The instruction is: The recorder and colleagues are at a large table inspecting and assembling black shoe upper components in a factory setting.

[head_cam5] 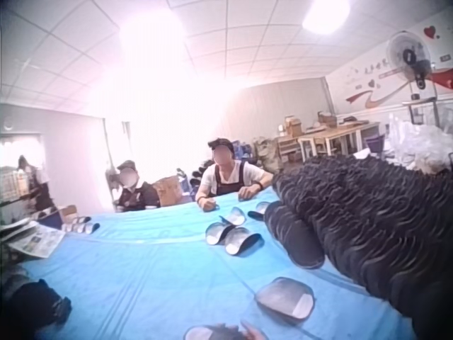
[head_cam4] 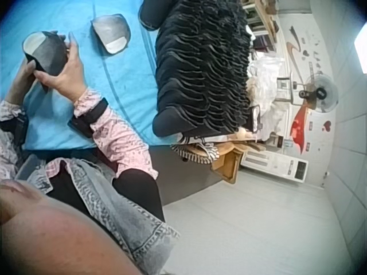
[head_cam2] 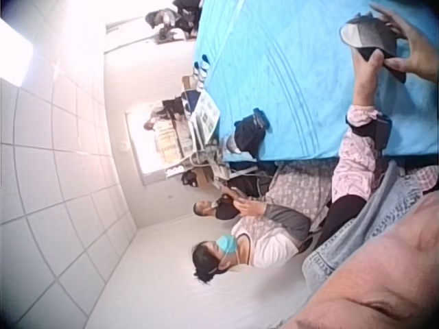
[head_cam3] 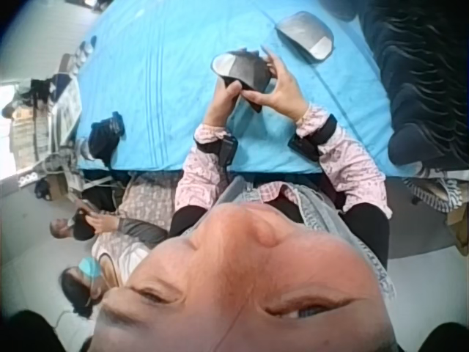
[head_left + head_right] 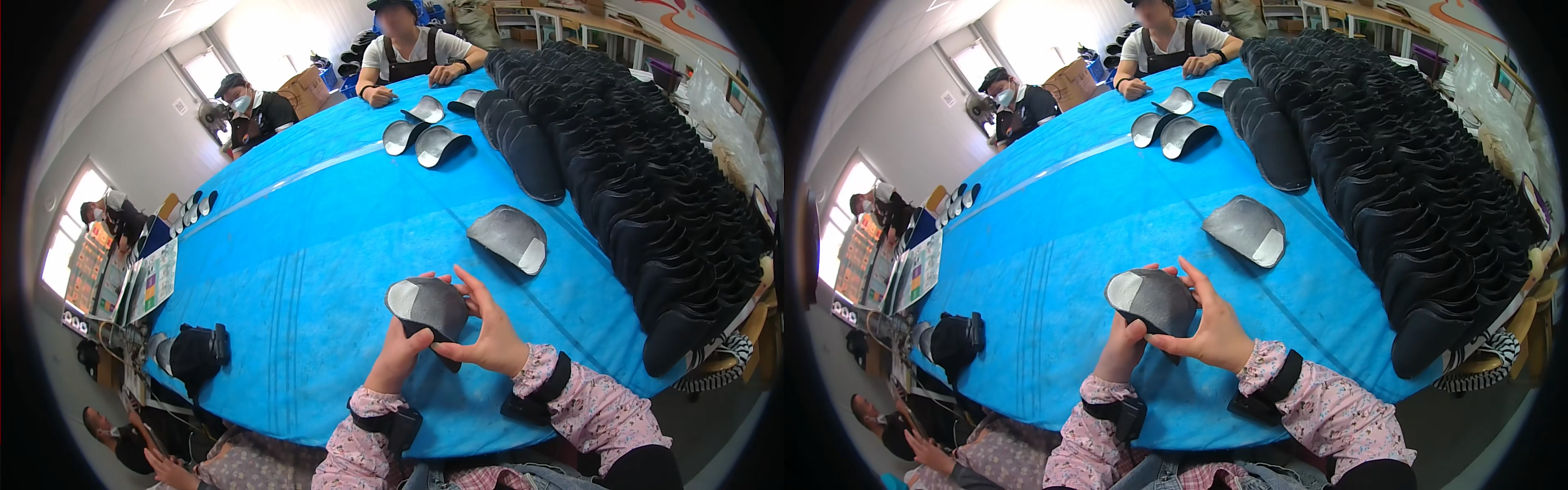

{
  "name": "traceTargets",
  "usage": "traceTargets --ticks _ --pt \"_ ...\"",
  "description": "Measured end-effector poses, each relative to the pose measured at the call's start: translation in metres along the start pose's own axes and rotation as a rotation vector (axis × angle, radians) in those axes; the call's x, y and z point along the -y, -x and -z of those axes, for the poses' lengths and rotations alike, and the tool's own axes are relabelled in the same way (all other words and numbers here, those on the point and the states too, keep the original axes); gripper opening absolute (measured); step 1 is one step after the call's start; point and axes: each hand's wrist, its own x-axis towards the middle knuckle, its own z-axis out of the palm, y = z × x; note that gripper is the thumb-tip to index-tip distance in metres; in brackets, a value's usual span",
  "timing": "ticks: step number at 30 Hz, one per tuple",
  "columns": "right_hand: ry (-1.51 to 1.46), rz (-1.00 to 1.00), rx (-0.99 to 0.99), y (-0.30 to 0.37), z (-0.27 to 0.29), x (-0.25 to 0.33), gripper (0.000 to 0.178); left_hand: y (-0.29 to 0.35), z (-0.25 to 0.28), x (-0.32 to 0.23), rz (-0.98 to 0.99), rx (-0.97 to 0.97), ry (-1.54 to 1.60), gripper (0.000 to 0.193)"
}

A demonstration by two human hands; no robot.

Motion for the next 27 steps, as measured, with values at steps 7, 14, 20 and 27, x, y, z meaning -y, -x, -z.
traceTargets --ticks 7,14,20,27 --pt "0.032 0.032 -0.03 0.001 0.0 -0.007 0.101 0.001 -0.001 0.002 0.008 -0.003 0.004 0.091" --pt "0.004 -0.015 0.0 -0.008 0.002 -0.005 0.102 -0.009 0.005 0.004 0.001 0.008 -0.004 0.093" --pt "0.019 0.089 -0.012 -0.006 -0.004 -0.011 0.105 -0.003 0.001 0.001 -0.018 0.035 0.163 0.096" --pt "0.17 0.116 0.022 0.006 -0.006 -0.014 0.115 0.005 0.003 0.004 -0.083 0.003 0.089 0.091"
